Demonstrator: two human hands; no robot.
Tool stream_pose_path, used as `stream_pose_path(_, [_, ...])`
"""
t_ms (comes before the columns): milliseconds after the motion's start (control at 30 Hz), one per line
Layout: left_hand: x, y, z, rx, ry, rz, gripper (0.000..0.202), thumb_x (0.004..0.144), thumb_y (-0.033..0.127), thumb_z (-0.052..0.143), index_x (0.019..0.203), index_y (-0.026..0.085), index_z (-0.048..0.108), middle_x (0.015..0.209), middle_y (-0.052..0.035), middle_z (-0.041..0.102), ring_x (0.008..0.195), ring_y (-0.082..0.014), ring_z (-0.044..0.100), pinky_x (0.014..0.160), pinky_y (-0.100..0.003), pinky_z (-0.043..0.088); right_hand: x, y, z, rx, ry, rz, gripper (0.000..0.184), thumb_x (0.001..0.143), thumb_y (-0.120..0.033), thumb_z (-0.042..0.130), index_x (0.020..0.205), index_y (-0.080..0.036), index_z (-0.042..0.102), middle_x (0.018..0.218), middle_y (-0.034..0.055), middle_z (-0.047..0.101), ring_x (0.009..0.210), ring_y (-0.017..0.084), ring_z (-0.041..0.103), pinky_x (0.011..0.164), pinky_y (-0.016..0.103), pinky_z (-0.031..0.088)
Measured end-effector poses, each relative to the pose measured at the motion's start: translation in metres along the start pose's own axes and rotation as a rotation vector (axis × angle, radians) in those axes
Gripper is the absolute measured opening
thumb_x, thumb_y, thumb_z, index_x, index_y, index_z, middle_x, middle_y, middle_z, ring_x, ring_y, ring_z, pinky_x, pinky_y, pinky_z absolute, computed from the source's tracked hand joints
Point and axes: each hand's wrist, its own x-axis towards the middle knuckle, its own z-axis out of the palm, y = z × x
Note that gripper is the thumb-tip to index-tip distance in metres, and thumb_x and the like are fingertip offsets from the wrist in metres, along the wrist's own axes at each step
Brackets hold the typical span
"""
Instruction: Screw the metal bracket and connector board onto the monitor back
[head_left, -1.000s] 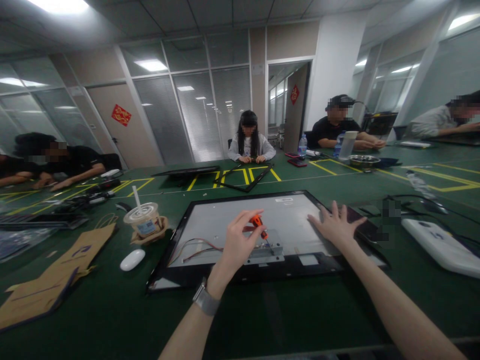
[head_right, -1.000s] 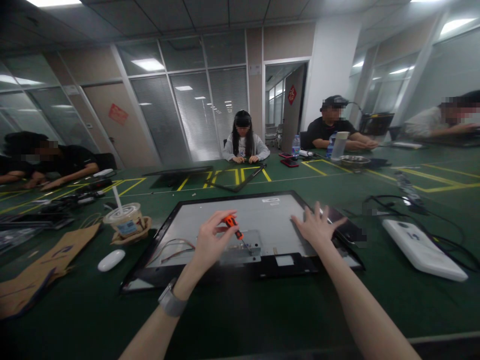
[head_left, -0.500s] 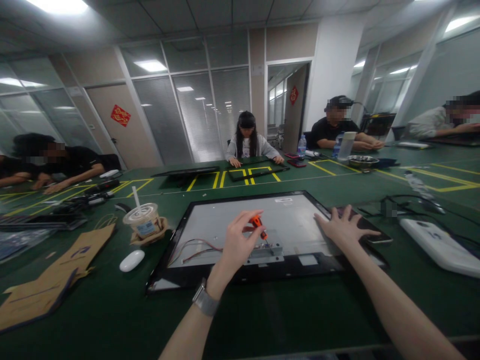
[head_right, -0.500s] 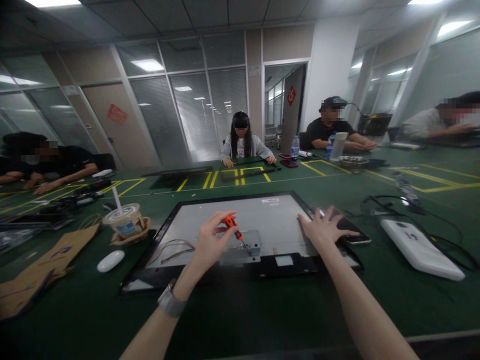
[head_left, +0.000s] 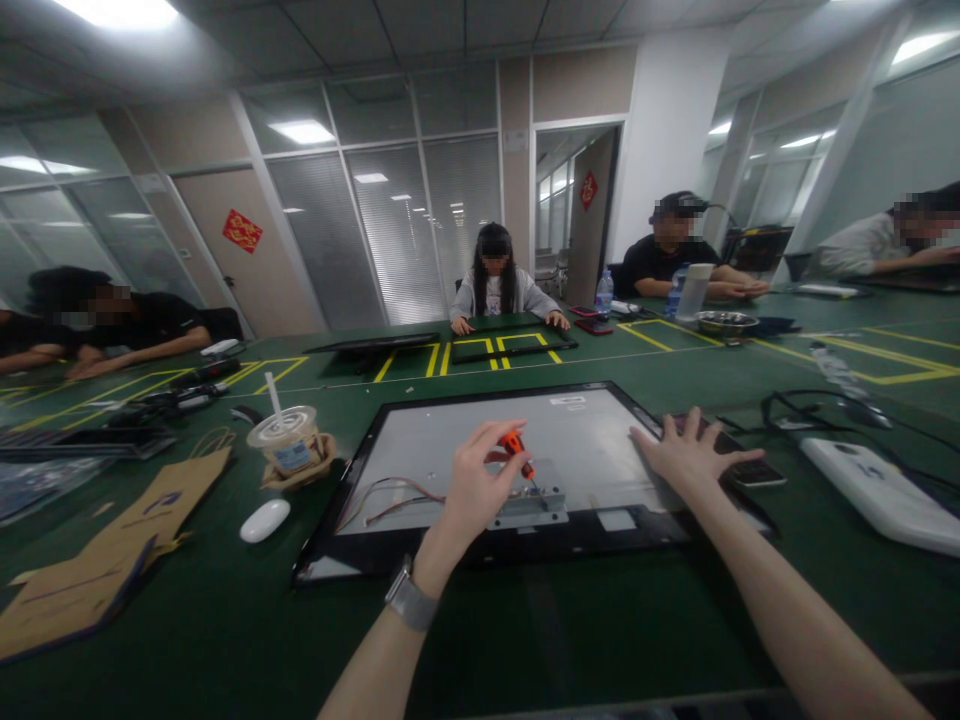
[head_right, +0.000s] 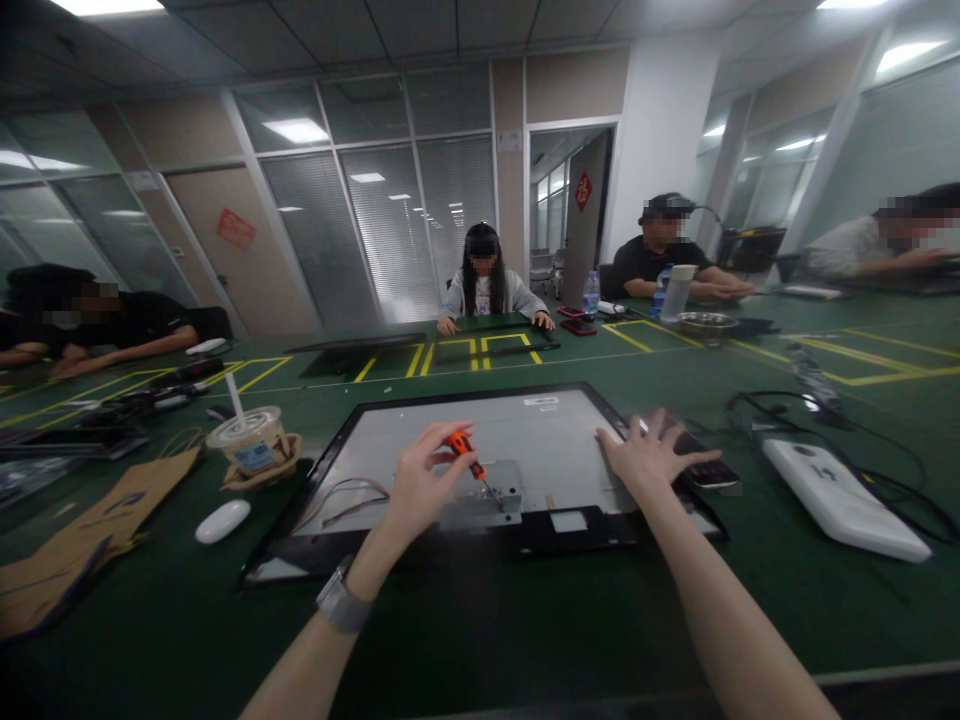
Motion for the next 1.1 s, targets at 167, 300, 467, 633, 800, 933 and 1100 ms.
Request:
stream_pose_path(167, [0.0,0.001,-0.002,-0.015,-0.037,0.025,0.035,0.093,0.017,0.053,0.126,0.02,0.064,0.108,-0.008,0.066,0.094,-0.0163,0.068,0.079,-0.027,0.063,0.0,-0.001,-0.002,-0.067,-0.044,-0.275,0.068,0.099,-0.054,0.022,0.149,-0.017,0.05,0.168,0.0177,0.023,0.154,0.043,0.011,0.11,0.08,0.007])
stream_pose_path(300, [0.0,-0.002,-0.001,0.002,-0.018,0.042,0.036,0.094,0.018,0.052,0.128,0.02,0.064,0.108,-0.0082,0.065,0.095,-0.0162,0.067,0.081,-0.028,0.062,0.0,-0.003,0.002,-0.087,-0.013,-0.477,0.057,0.101,-0.04,0.025,0.147,-0.02,0.052,0.166,0.014,0.031,0.154,0.038,0.017,0.114,0.076,0.013])
stream_pose_path(467, [0.001,-0.003,-0.001,0.012,-0.006,0.08,0.029,0.092,0.022,0.061,0.12,0.022,0.069,0.097,-0.0039,0.063,0.084,-0.014,0.064,0.078,-0.029,0.062,0.002,-0.002,0.008,-0.097,0.02,-0.504,0.054,0.101,-0.041,0.027,0.145,-0.022,0.053,0.165,0.0124,0.034,0.153,0.039,0.021,0.113,0.076,0.016])
stream_pose_path(633, [0.001,0.001,-0.003,-0.025,-0.051,0.056,0.038,0.094,0.017,0.052,0.131,0.021,0.063,0.111,-0.008,0.064,0.097,-0.0165,0.065,0.084,-0.03,0.061,0.002,-0.002,0.006,-0.12,-0.012,-0.489,0.056,0.102,-0.042,0.025,0.147,-0.021,0.052,0.166,0.0123,0.032,0.153,0.039,0.022,0.114,0.073,0.018])
stream_pose_path(800, [0.001,0.0,-0.001,-0.026,-0.049,0.04,0.033,0.094,0.019,0.056,0.127,0.021,0.065,0.104,-0.0056,0.064,0.088,-0.0146,0.066,0.08,-0.028,0.062,0.003,-0.002,0.008,-0.095,-0.018,-0.482,0.055,0.102,-0.042,0.026,0.147,-0.021,0.052,0.165,0.0133,0.032,0.153,0.039,0.022,0.114,0.074,0.017])
stream_pose_path(933, [0.001,-0.002,0.0,-0.022,-0.035,0.062,0.028,0.093,0.023,0.062,0.121,0.023,0.068,0.102,-0.0041,0.06,0.082,-0.013,0.065,0.076,-0.028,0.062,0.007,0.001,0.013,0.007,-0.001,-0.5,0.054,0.101,-0.04,0.029,0.143,-0.018,0.054,0.164,0.0176,0.034,0.152,0.042,0.022,0.112,0.077,0.016])
stream_pose_path(1100, [0.001,-0.004,0.001,-0.042,-0.028,0.075,0.031,0.093,0.023,0.063,0.124,0.023,0.068,0.101,-0.0035,0.057,0.08,-0.0118,0.064,0.076,-0.028,0.061,0.011,-0.005,0.017,0.199,-0.005,-0.683,0.049,0.095,-0.033,0.041,0.139,-0.019,0.058,0.159,0.0173,0.044,0.147,0.04,0.037,0.115,0.068,0.027])
